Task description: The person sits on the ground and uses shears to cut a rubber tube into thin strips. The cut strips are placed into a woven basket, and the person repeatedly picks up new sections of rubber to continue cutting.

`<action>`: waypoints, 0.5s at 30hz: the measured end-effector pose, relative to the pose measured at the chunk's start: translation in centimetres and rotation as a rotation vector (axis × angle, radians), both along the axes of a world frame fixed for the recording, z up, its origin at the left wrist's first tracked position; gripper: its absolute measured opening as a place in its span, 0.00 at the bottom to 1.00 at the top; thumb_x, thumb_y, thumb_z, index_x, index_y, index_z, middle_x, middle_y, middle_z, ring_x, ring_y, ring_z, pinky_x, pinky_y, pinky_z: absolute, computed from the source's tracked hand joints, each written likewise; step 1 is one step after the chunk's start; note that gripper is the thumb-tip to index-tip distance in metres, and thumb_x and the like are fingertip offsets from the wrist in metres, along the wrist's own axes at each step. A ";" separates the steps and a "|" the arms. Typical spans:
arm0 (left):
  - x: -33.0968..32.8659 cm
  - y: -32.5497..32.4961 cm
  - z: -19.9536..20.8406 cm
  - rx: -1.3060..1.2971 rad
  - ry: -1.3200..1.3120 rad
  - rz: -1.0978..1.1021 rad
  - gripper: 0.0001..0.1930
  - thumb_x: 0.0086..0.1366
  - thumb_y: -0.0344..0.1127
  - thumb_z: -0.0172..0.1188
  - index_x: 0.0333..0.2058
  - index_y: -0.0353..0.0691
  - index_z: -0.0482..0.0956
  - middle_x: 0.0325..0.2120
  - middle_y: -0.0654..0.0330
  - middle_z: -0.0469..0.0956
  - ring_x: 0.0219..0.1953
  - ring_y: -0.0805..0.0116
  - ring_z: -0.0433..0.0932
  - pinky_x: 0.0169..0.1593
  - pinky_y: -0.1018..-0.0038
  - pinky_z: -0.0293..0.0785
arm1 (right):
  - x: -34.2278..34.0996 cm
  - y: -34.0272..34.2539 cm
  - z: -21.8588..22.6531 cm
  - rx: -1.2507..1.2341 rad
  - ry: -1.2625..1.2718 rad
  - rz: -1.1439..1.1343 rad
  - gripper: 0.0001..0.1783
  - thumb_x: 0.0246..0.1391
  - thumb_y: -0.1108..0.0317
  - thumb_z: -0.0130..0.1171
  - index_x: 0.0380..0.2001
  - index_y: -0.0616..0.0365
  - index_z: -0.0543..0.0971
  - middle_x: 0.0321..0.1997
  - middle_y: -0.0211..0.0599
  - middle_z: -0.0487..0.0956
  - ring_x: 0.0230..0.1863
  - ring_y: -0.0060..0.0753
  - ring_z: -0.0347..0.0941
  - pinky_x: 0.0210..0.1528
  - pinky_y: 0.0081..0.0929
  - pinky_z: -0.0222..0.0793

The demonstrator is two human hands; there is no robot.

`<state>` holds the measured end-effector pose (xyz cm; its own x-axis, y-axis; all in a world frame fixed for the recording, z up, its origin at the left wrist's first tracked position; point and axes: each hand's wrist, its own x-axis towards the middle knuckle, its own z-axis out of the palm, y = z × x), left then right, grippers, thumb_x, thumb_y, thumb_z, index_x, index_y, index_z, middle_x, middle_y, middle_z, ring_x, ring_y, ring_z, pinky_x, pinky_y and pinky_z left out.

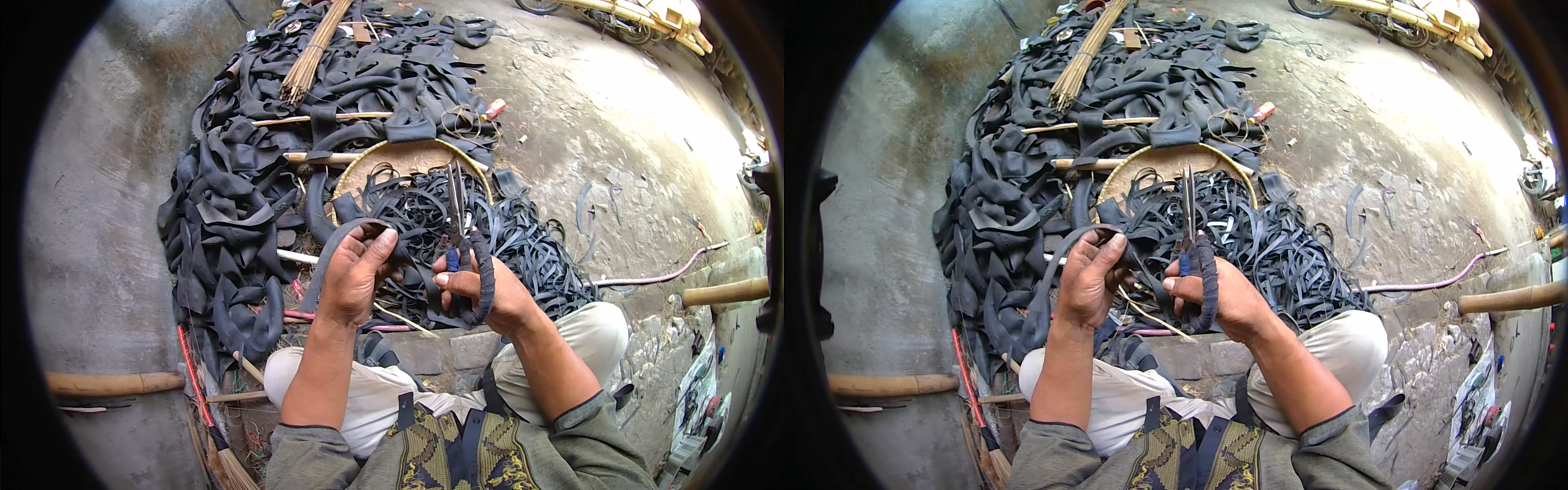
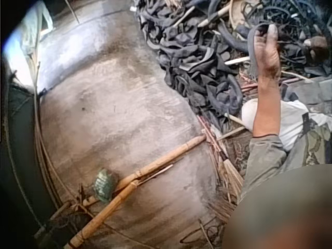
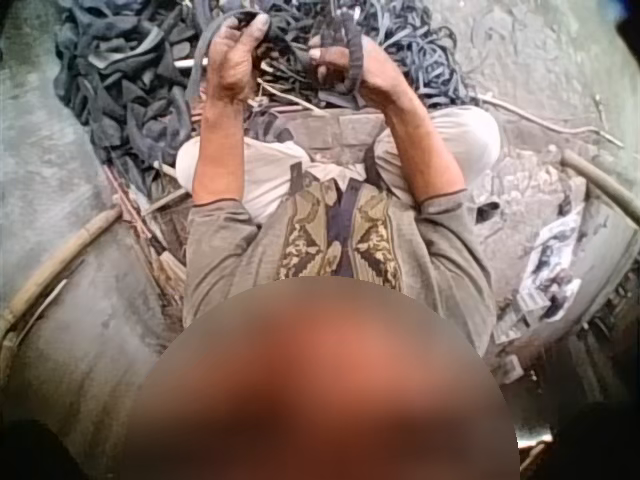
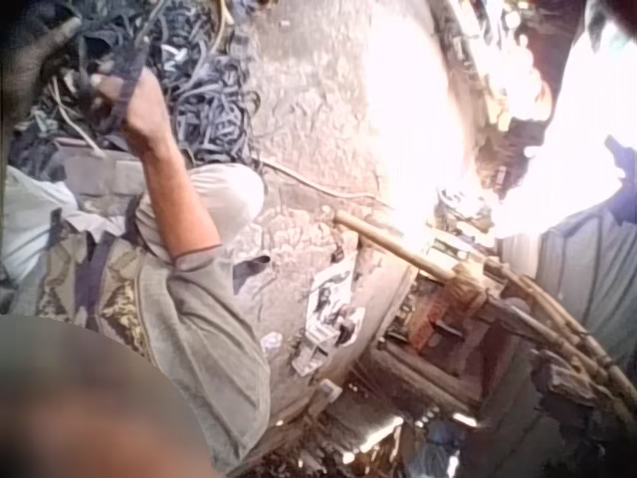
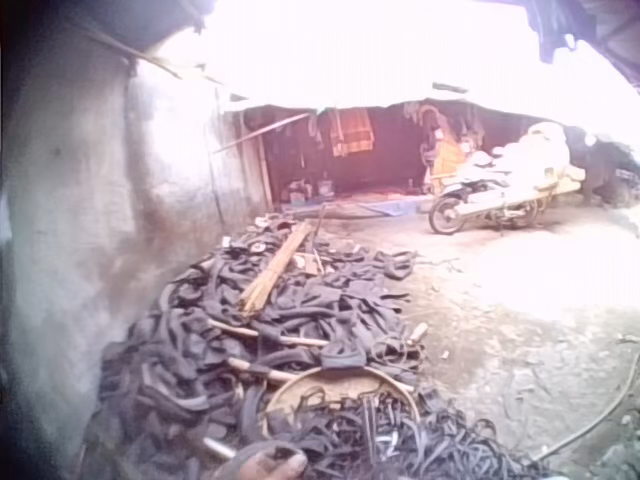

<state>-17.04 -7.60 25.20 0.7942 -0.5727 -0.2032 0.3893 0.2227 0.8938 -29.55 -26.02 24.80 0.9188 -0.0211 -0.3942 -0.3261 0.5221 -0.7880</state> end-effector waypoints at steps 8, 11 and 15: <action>0.2 0.2 -0.5 -0.018 0.106 0.146 0.07 0.73 0.34 0.62 0.46 0.41 0.75 0.30 0.63 0.82 0.27 0.74 0.83 0.29 0.78 0.82 | 0.4 1.3 -0.5 -0.274 -0.079 -0.005 0.27 0.55 0.64 0.75 0.51 0.67 0.74 0.34 0.30 0.79 0.34 0.19 0.75 0.39 0.21 0.73; 0.7 0.5 -0.8 -0.082 0.182 0.175 0.06 0.73 0.36 0.62 0.43 0.42 0.76 0.30 0.64 0.82 0.26 0.73 0.82 0.30 0.75 0.83 | 0.4 1.4 -1.1 -0.393 -0.106 0.028 0.29 0.55 0.63 0.75 0.52 0.67 0.72 0.37 0.30 0.78 0.36 0.17 0.74 0.40 0.19 0.72; 1.8 1.5 -0.4 -0.198 0.301 0.210 0.04 0.73 0.35 0.60 0.42 0.43 0.77 0.33 0.62 0.83 0.30 0.70 0.84 0.37 0.73 0.85 | 0.3 1.3 -1.2 -0.436 -0.106 0.089 0.29 0.55 0.63 0.75 0.51 0.67 0.72 0.35 0.28 0.77 0.35 0.16 0.72 0.39 0.17 0.70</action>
<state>-15.20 -6.11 24.78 0.8199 -0.4556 -0.3466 0.5545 0.4816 0.6787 -29.23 -24.69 23.64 0.9593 -0.0834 -0.2697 -0.2604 0.1074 -0.9595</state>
